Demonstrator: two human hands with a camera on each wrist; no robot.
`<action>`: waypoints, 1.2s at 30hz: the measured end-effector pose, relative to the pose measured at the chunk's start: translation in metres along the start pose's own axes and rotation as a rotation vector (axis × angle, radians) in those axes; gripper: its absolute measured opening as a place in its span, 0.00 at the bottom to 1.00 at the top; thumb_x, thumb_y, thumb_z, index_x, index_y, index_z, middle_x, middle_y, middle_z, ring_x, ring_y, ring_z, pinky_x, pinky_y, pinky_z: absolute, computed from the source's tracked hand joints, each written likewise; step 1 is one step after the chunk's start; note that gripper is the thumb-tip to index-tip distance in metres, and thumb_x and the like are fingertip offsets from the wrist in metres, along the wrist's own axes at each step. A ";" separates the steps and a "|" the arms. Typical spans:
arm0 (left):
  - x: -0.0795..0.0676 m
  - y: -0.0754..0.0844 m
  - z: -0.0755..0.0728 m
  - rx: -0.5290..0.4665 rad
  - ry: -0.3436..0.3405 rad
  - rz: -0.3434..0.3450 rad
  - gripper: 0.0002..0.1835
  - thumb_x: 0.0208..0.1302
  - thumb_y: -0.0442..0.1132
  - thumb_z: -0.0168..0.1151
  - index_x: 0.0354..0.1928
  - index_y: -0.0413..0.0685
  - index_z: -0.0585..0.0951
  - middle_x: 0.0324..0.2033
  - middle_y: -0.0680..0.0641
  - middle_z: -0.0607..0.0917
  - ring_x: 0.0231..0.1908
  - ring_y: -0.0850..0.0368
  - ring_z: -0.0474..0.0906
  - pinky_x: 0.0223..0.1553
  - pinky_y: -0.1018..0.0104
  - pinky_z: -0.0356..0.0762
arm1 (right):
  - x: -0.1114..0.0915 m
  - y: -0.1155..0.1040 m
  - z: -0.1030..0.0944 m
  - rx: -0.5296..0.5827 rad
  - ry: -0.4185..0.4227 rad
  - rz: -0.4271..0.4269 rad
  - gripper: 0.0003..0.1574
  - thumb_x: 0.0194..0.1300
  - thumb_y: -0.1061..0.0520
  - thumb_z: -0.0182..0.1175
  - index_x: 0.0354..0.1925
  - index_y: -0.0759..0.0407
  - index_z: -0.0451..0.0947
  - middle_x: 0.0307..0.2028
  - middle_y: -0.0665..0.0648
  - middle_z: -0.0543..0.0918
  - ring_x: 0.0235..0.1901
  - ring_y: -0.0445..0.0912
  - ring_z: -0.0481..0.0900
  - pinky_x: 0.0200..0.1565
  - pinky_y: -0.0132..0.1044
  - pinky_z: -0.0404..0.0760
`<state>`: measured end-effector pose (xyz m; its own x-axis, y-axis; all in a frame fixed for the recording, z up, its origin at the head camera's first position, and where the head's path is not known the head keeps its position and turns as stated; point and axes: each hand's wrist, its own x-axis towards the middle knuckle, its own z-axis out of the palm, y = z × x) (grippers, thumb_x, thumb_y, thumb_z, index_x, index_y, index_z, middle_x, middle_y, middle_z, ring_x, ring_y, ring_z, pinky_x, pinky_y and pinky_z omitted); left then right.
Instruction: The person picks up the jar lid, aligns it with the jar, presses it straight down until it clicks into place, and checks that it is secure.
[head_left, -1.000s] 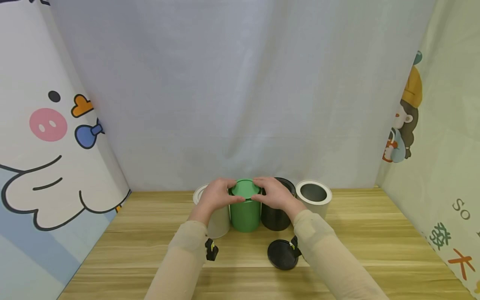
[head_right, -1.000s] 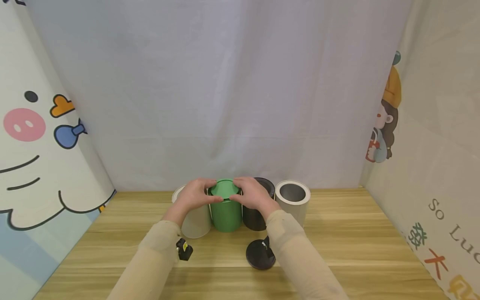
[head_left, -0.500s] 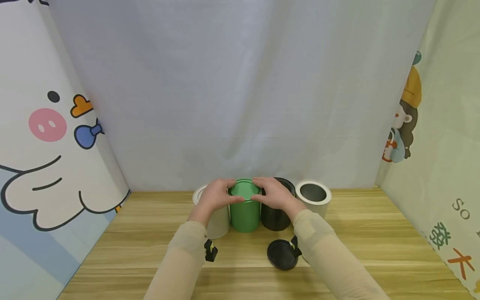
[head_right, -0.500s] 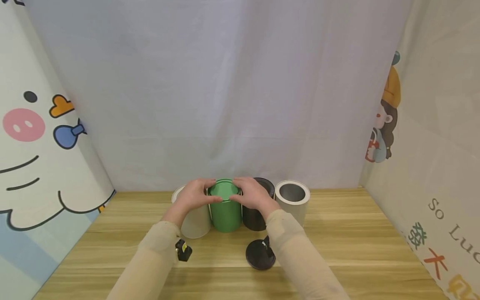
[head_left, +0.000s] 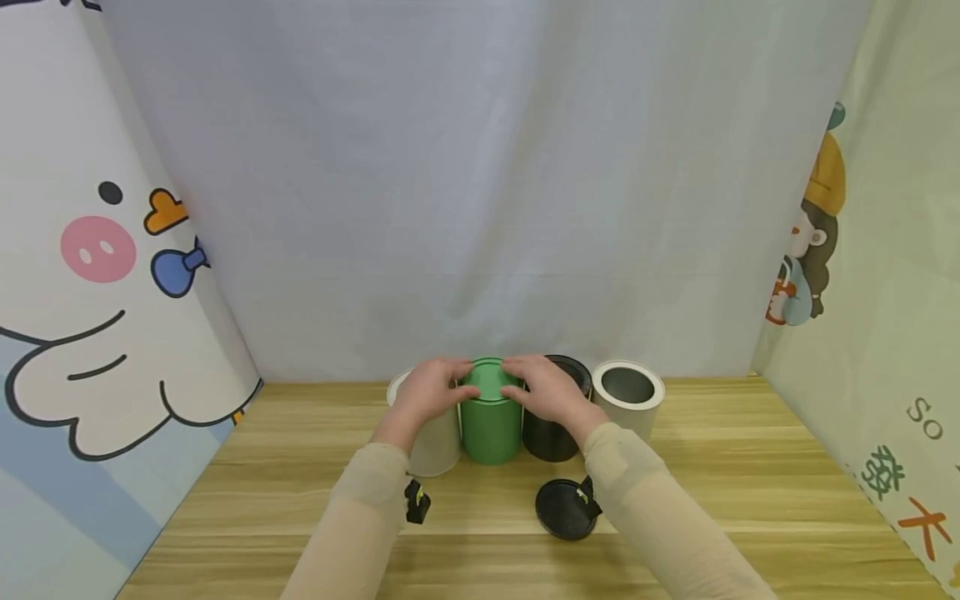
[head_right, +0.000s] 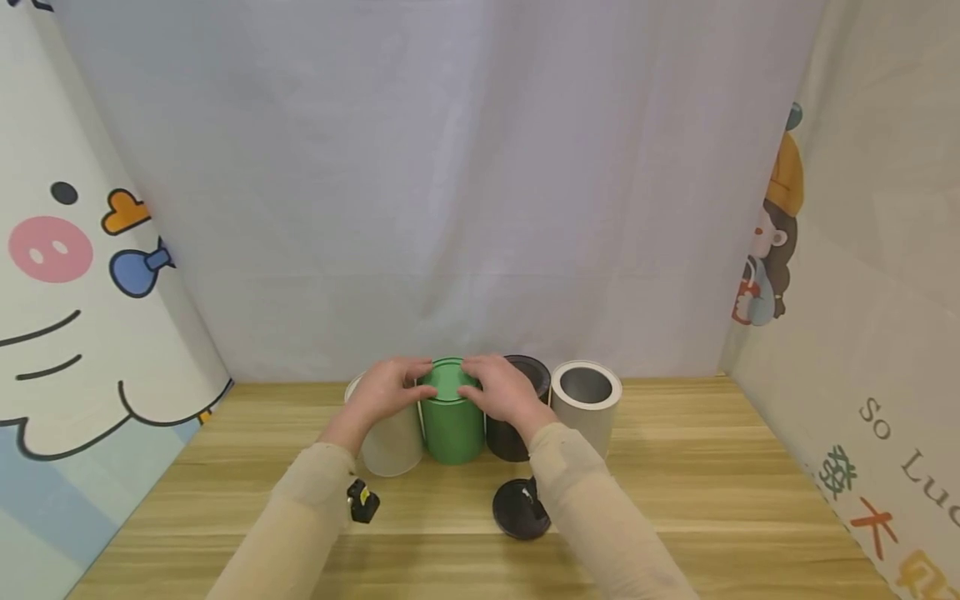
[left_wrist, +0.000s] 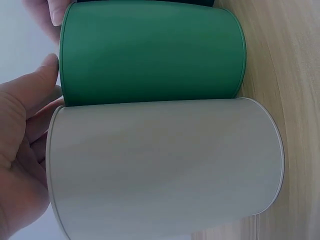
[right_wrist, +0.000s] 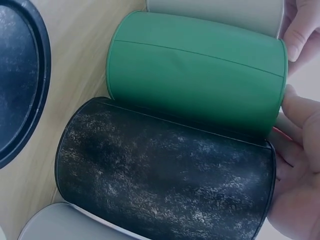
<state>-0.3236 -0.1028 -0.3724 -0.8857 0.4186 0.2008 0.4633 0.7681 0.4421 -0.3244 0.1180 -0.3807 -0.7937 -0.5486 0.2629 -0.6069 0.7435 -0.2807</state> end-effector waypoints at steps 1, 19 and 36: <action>0.000 0.000 0.001 0.004 -0.002 0.001 0.28 0.66 0.46 0.66 0.65 0.43 0.76 0.64 0.42 0.75 0.64 0.42 0.70 0.63 0.50 0.71 | 0.000 0.000 0.001 -0.010 0.002 0.002 0.31 0.71 0.52 0.60 0.66 0.66 0.72 0.65 0.64 0.73 0.64 0.59 0.70 0.65 0.52 0.69; 0.003 0.001 0.002 0.108 -0.002 0.041 0.25 0.66 0.45 0.67 0.62 0.44 0.79 0.61 0.43 0.79 0.61 0.45 0.74 0.61 0.52 0.73 | 0.002 -0.006 -0.001 -0.034 -0.017 0.041 0.32 0.70 0.52 0.62 0.65 0.66 0.72 0.64 0.64 0.75 0.63 0.59 0.71 0.63 0.51 0.71; 0.004 0.003 0.002 0.152 0.017 0.154 0.10 0.66 0.42 0.67 0.29 0.51 0.78 0.41 0.49 0.85 0.38 0.54 0.80 0.37 0.60 0.75 | 0.003 -0.010 -0.003 -0.066 -0.032 0.047 0.31 0.70 0.52 0.62 0.65 0.66 0.72 0.64 0.63 0.75 0.63 0.58 0.72 0.63 0.50 0.72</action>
<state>-0.3257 -0.0977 -0.3718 -0.8041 0.5290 0.2712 0.5909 0.7608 0.2683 -0.3207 0.1095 -0.3746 -0.8227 -0.5240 0.2207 -0.5660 0.7915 -0.2307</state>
